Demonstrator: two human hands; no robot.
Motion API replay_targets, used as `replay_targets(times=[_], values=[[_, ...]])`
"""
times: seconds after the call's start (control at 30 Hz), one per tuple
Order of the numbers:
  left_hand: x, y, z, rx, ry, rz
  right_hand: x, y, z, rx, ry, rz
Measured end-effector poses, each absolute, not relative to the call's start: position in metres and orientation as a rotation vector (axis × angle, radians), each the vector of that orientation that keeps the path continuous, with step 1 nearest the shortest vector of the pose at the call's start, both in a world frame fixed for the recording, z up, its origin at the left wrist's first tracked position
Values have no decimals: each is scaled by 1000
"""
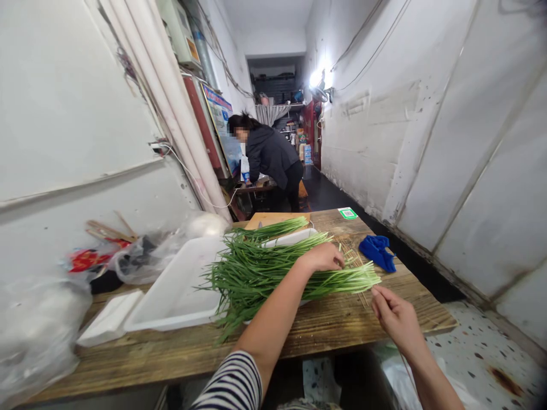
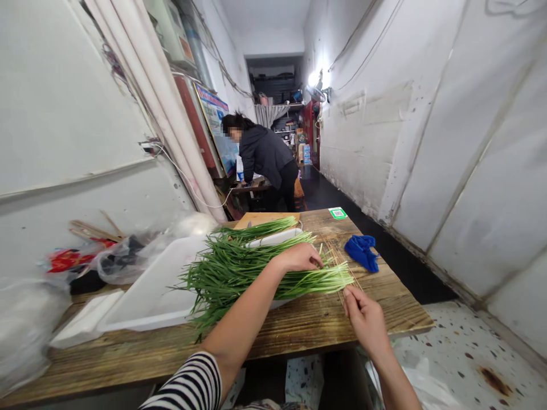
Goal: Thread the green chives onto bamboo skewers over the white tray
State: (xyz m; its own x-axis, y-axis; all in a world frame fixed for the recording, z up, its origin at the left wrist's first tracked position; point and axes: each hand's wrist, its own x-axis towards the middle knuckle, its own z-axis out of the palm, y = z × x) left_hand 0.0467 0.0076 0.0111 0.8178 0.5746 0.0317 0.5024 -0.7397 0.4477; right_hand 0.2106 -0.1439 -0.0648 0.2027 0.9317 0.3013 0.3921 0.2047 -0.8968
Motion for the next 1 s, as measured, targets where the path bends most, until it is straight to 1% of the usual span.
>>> replay_targets(times=[0.17, 0.4, 0.53, 0.63, 0.77, 1.0], values=[[36, 7, 7, 2526, 884, 304, 212, -143, -67, -1369, -1371, 627], [24, -8, 2, 2598, 1034, 522, 211, -143, -65, -1381, -1373, 628], [25, -8, 6, 2488, 1148, 682, 211, -143, -60, -1374, -1409, 613], [31, -2, 8, 2336, 1067, 797, 210, -140, -57, -1364, -1422, 619], [45, 2, 3, 2154, 942, 777, 210, -136, -55, -1348, -1420, 633], [63, -3, -5, 1822, 934, 887, 213, -134, -55, -1360, -1430, 662]])
